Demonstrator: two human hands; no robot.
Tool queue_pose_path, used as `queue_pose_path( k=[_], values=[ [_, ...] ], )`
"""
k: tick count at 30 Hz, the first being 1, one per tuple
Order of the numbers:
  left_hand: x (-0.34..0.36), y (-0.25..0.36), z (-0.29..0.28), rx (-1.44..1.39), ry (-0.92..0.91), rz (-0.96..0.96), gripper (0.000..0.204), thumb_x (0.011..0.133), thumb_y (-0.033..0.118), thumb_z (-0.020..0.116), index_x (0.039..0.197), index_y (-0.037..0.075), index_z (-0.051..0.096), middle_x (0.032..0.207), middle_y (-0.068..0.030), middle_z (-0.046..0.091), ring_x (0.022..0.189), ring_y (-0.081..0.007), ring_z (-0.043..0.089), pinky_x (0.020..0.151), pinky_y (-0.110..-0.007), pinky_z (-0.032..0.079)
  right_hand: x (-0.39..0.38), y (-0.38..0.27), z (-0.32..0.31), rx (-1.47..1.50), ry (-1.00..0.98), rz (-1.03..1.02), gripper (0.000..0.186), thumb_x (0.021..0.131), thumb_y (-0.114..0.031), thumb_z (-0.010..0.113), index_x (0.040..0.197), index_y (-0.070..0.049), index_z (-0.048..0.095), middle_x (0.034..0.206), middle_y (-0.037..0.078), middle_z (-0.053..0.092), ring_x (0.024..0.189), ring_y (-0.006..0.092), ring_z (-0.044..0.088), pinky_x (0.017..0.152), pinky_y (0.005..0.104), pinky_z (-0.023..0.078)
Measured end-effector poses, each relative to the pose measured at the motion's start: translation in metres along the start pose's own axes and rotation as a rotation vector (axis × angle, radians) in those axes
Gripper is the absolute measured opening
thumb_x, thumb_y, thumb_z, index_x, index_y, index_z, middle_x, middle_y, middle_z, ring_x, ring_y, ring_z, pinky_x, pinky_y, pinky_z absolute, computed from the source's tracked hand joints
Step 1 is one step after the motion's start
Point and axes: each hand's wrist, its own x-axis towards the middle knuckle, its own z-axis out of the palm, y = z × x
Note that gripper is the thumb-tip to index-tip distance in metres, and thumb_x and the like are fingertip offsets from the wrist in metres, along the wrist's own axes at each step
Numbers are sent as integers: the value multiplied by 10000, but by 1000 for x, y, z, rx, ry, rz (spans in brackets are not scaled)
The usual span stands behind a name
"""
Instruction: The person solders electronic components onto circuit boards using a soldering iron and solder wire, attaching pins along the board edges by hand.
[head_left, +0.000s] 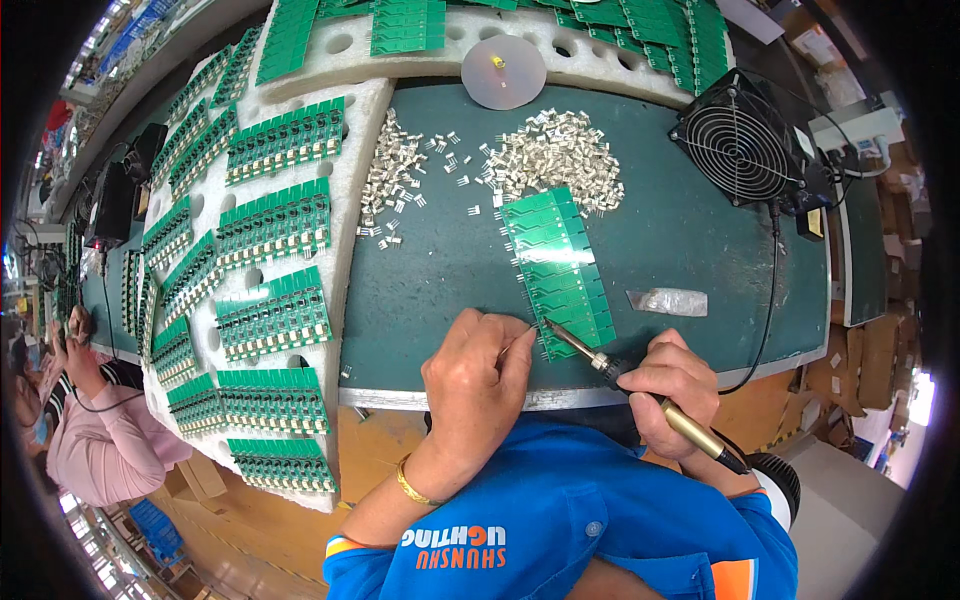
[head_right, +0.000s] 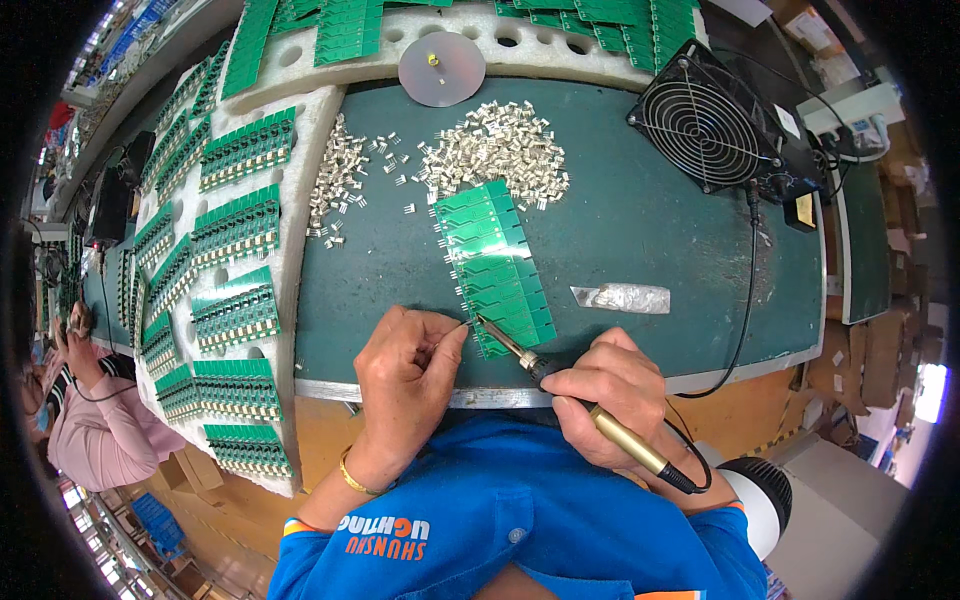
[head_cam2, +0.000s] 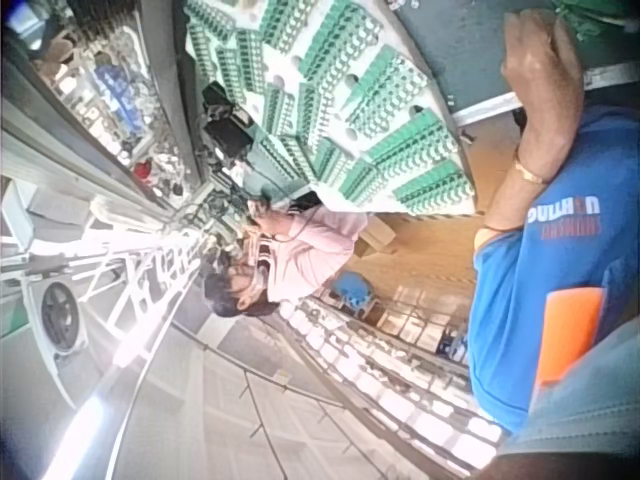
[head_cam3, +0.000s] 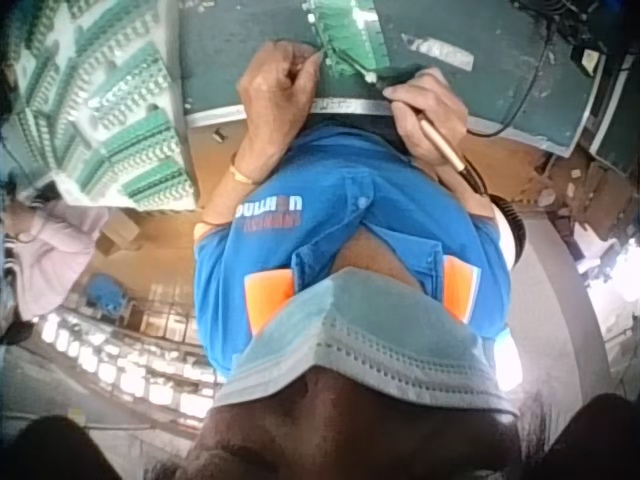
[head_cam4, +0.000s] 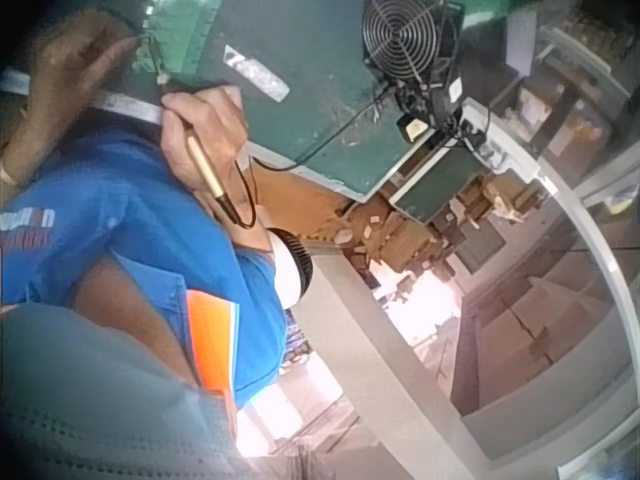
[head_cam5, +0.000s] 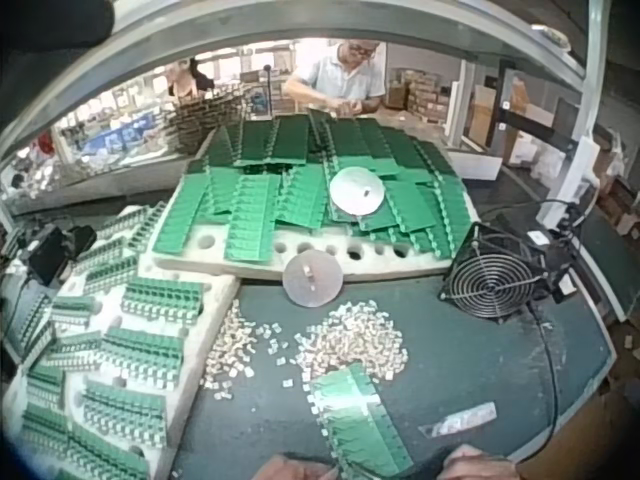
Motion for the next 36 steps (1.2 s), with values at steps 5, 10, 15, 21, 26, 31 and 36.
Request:
queue_pose_path(
  k=[5, 10, 15, 21, 26, 31, 36],
  values=[
    [-1, 1, -1, -30, -3, -28, 89, 775, 7, 716, 771, 43, 635, 708, -93, 573, 577, -268, 589, 512, -367, 467, 1, 0, 0, -3, 7, -7, 158, 721, -28, 703, 876, -36, 676, 683, 63, 580, 562, 217, 500, 551, 332, 414],
    [-1, 2, -1, -23, -6, -31, 88, 777, 6, 715, 771, 43, 635, 709, -94, 575, 578, -263, 588, 511, -363, 465, 1, -1, 0, -6, 12, -19, 153, 713, -27, 700, 865, -25, 677, 660, 66, 576, 532, 212, 502, 550, 336, 411],
    [0, 2, -1, -29, -5, -32, 85, 779, 7, 715, 771, 42, 638, 704, -92, 576, 575, -257, 585, 513, -360, 467, -1, -1, -1, -3, 10, -26, 150, 717, -35, 701, 865, -25, 676, 656, 68, 579, 527, 209, 504, 549, 339, 411],
    [-1, 2, 0, -17, -10, -35, 83, 777, 4, 715, 771, 39, 640, 705, -92, 579, 585, -257, 591, 516, -357, 470, -2, -1, 0, 0, 16, -26, 130, 738, -49, 700, 863, -23, 675, 655, 70, 579, 524, 209, 505, 549, 340, 411],
    [0, 1, -1, -14, -15, 4, 94, 784, -23, 739, 780, -9, 647, 693, -73, 568, 552, -127, 541, 480, -267, 429, -3, 1, 0, 1, 22, -30, 124, 750, -63, 698, 865, -22, 673, 656, 72, 578, 527, 208, 504, 550, 341, 410],
    [0, 1, -1, -21, -26, 2, 89, 789, -25, 735, 784, -7, 649, 699, -73, 564, 556, -125, 540, 483, -264, 433, -3, -1, -1, 9, 9, -34, 124, 755, -65, 694, 868, -19, 671, 660, 73, 578, 523, 212, 498, 552, 341, 410],
    [-1, 0, -1, -15, -34, -6, 87, 793, -27, 734, 788, -10, 648, 705, -73, 562, 564, -122, 541, 485, -262, 434, -3, -1, -1, 7, 11, -31, 127, 748, -55, 691, 868, -18, 671, 663, 72, 579, 527, 211, 507, 553, 340, 413]
  ],
)
